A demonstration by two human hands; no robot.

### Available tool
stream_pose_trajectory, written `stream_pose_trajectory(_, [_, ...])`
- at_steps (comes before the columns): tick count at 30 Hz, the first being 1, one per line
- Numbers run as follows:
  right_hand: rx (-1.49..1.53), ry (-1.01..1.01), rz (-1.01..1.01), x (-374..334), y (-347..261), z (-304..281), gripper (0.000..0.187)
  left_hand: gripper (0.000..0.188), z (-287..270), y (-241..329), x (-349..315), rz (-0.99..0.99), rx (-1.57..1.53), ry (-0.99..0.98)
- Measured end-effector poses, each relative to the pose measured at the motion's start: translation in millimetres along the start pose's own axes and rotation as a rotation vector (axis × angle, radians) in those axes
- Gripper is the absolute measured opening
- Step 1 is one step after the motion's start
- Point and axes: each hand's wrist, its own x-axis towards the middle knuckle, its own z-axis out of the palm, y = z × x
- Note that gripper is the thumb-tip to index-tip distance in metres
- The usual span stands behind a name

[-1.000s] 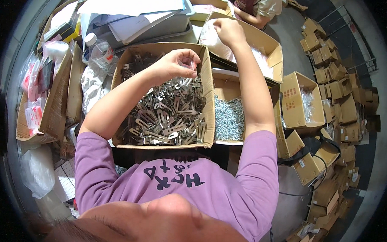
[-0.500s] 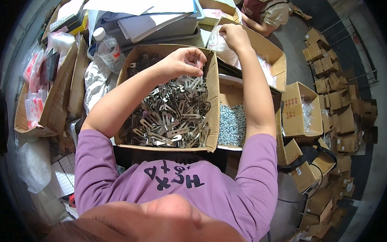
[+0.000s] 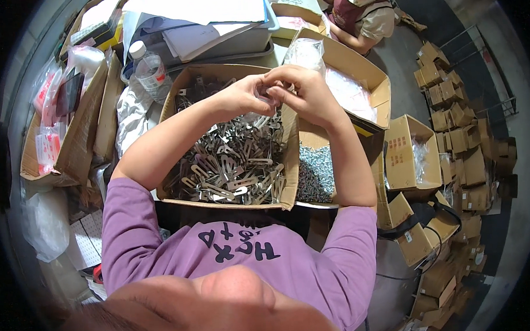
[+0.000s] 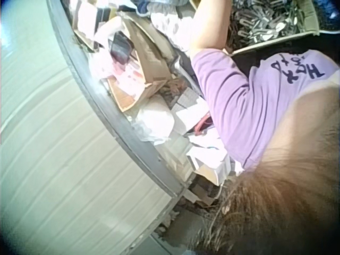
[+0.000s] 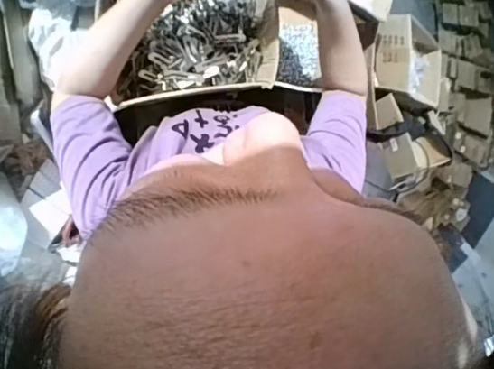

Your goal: The person picks up metal clips from a large box, places them into small plastic bags, and then drops the bags into a different box.

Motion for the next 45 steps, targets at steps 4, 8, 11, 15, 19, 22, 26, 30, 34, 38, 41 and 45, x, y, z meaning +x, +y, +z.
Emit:
stream_pose_trajectory(4, [-0.310, -0.019, -0.216, -14.4, 3.8, -2.2, 0.016, 0.043, 3.2, 1.4, 0.8, -0.009, 0.071, 0.000])
stream_pose_trajectory(8, [-0.303, 0.101, -0.178, -19.6, 8.4, 0.8, 0.012, 0.042, -2.1, -4.2, 2.9, 0.042, 0.077, 0.097])
stream_pose_trajectory(11, [-0.045, 0.190, 0.159, -27.8, 19.3, -0.2, 0.016, 0.021, 2.3, 4.3, 2.0, 0.055, 0.191, 0.268])
stream_pose_trajectory(15, [0.099, 0.185, 0.258, -29.4, 26.4, 6.0, 0.017, 0.018, 2.8, -0.2, 1.9, 0.166, 0.222, 0.272])
stream_pose_trajectory(19, [0.190, 0.228, 0.160, -25.5, 30.0, 15.7, 0.018, 0.018, 4.1, -4.2, 1.9, 0.132, 0.290, 0.258])
stream_pose_trajectory(22, [0.172, 0.163, 0.188, -26.2, 29.0, 15.1, 0.016, 0.018, 4.6, -2.2, 0.6, 0.096, 0.309, 0.245])
stream_pose_trajectory(26, [0.234, 0.141, 0.241, -33.1, 28.3, 10.1, 0.016, 0.017, 6.6, -0.9, 0.0, 0.122, 0.265, 0.267])
stream_pose_trajectory(30, [0.312, 0.160, 0.342, -47.0, 34.9, 0.6, 0.017, 0.017, 8.1, 1.2, 0.2, 0.168, 0.117, 0.267])
stream_pose_trajectory(34, [0.284, 0.209, 0.336, -58.8, 26.2, -10.5, 0.019, 0.016, 5.7, -2.6, 3.3, 0.191, 0.182, 0.274])
stream_pose_trajectory(38, [0.143, 0.485, 0.270, -91.0, 27.7, -48.4, 0.019, 0.015, 7.0, -1.6, 1.1, 0.149, 0.132, 0.347])
stream_pose_trajectory(41, [0.044, 0.799, 0.259, -127.5, 24.1, -96.6, 0.018, 0.021, 8.5, 1.4, -1.0, 0.140, 0.122, 0.290])
stream_pose_trajectory(45, [-0.328, 1.138, 0.372, -185.5, 46.8, -165.9, 0.025, 0.027, 7.9, -5.6, 5.9, 0.120, 0.102, 0.252])
